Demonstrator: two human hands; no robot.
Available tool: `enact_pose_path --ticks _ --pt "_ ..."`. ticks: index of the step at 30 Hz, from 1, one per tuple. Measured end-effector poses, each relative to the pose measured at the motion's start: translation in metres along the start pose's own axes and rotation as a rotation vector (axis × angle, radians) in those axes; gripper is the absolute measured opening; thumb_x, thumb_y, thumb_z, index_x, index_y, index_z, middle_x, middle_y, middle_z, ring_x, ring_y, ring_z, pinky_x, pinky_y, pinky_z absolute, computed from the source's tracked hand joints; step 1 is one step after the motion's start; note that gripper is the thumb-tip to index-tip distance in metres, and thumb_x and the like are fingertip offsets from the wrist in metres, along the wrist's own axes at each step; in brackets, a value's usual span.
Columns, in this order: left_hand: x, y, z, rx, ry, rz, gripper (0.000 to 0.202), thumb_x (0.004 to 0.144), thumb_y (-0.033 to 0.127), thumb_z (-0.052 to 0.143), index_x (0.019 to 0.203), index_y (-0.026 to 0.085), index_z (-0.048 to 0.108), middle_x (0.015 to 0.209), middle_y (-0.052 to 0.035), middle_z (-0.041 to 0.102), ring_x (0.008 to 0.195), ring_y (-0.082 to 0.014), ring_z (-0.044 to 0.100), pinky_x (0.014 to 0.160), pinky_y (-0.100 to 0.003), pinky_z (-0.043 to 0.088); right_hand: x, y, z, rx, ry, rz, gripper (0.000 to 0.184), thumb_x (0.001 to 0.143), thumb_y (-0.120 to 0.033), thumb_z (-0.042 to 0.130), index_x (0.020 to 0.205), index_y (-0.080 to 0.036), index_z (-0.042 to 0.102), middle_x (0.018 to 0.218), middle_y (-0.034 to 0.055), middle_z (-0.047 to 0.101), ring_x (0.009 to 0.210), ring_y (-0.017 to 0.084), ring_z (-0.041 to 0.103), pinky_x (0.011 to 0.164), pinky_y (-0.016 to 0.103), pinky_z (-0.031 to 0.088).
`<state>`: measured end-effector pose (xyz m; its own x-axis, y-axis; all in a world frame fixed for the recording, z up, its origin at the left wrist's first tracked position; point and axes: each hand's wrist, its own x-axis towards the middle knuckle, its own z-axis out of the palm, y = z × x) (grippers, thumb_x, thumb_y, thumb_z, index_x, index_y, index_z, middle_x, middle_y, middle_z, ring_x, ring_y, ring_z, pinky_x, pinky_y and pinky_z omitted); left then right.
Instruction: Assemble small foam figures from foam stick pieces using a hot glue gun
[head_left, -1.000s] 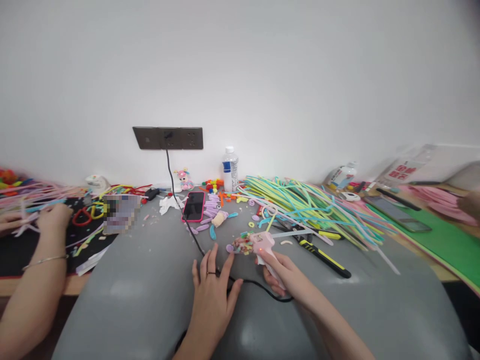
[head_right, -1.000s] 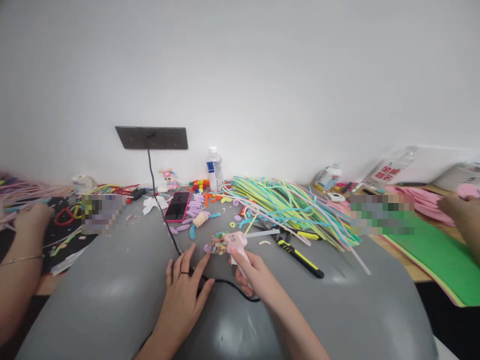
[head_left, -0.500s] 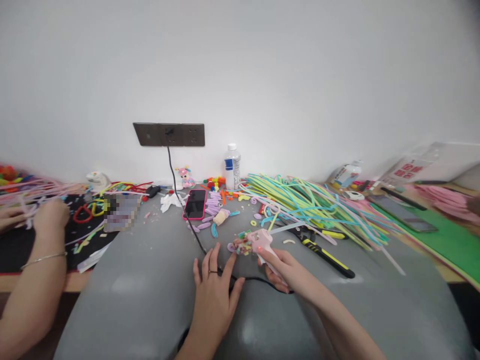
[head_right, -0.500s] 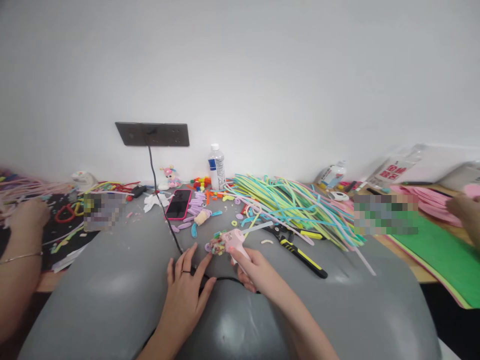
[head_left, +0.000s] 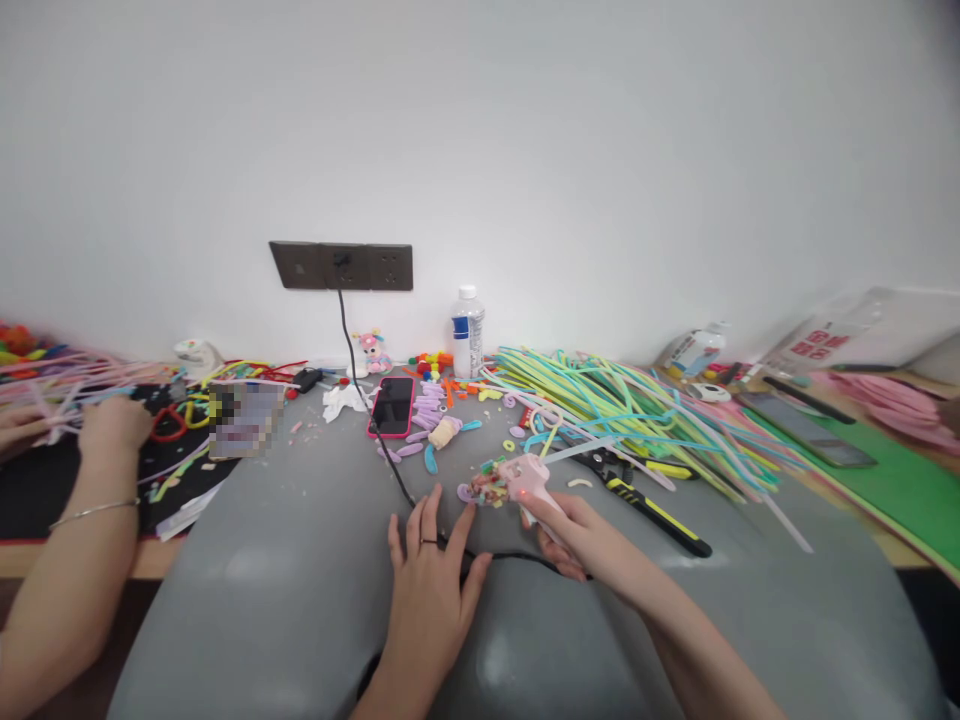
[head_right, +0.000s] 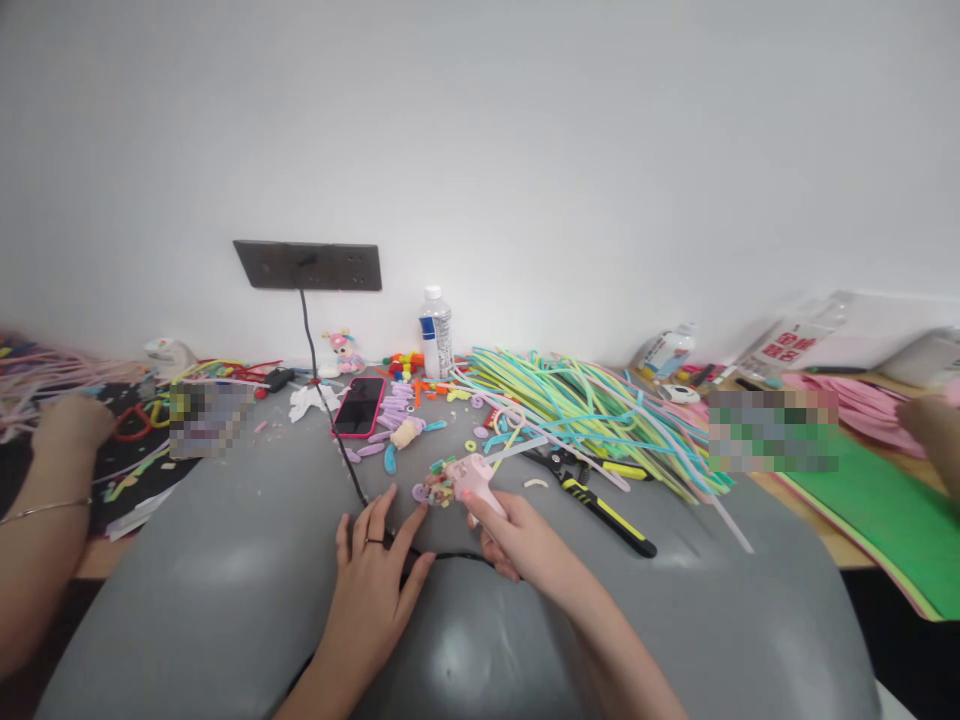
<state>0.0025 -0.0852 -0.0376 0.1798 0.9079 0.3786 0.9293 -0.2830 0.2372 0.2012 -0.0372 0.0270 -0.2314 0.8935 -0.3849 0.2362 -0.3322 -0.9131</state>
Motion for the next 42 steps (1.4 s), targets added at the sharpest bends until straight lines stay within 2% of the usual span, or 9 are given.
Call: enact_pose_path --ticks 12,16,28,34,42 --pt "0.003 0.002 -0.001 0.001 -0.024 -0.014 0.047 0.099 0.029 0.051 0.145 0.036 0.054 0.152 -0.0176 0.048 0.136 -0.0348 0.048 0.108 -0.071 0.034 0.004 -0.002 0.002 -0.052 -0.012 -0.022 0.067 0.073 -0.087 0.053 0.075 -0.021 0.051 0.043 -0.0099 0.039 0.033 0.006 0.028 0.036 0.023 0.024" --pt "0.003 0.004 -0.001 -0.032 -0.011 -0.051 0.043 0.099 0.031 0.052 0.141 0.035 0.059 0.152 -0.0162 0.049 0.137 -0.0336 0.048 0.11 -0.07 0.033 0.004 -0.001 -0.001 -0.068 -0.011 0.01 0.068 0.071 -0.089 0.053 0.076 -0.021 0.05 0.042 -0.01 0.039 0.032 0.006 0.028 0.036 0.023 0.024" --pt "0.004 0.004 -0.003 0.007 -0.019 -0.035 0.045 0.099 0.029 0.051 0.143 0.032 0.057 0.152 -0.0188 0.049 0.136 -0.0347 0.049 0.109 -0.071 0.034 0.001 -0.003 -0.005 -0.097 -0.02 0.007 0.068 0.072 -0.089 0.052 0.074 -0.02 0.051 0.042 -0.0091 0.04 0.034 0.006 0.028 0.038 0.024 0.024" --pt "0.005 0.005 -0.001 -0.027 -0.008 -0.066 0.044 0.099 0.032 0.052 0.143 0.036 0.056 0.153 -0.0161 0.049 0.136 -0.0319 0.05 0.11 -0.069 0.035 0.002 -0.001 -0.005 -0.106 -0.012 0.008 0.07 0.07 -0.09 0.052 0.074 -0.021 0.05 0.043 -0.0094 0.039 0.035 0.006 0.029 0.038 0.024 0.026" --pt "0.006 0.008 -0.002 -0.027 -0.009 -0.09 0.042 0.098 0.033 0.053 0.14 0.035 0.059 0.153 -0.0171 0.049 0.135 -0.0327 0.05 0.108 -0.07 0.036 0.003 -0.001 -0.007 -0.106 0.009 0.014 0.068 0.07 -0.09 0.053 0.073 -0.022 0.05 0.042 -0.009 0.039 0.034 0.007 0.029 0.038 0.025 0.026"
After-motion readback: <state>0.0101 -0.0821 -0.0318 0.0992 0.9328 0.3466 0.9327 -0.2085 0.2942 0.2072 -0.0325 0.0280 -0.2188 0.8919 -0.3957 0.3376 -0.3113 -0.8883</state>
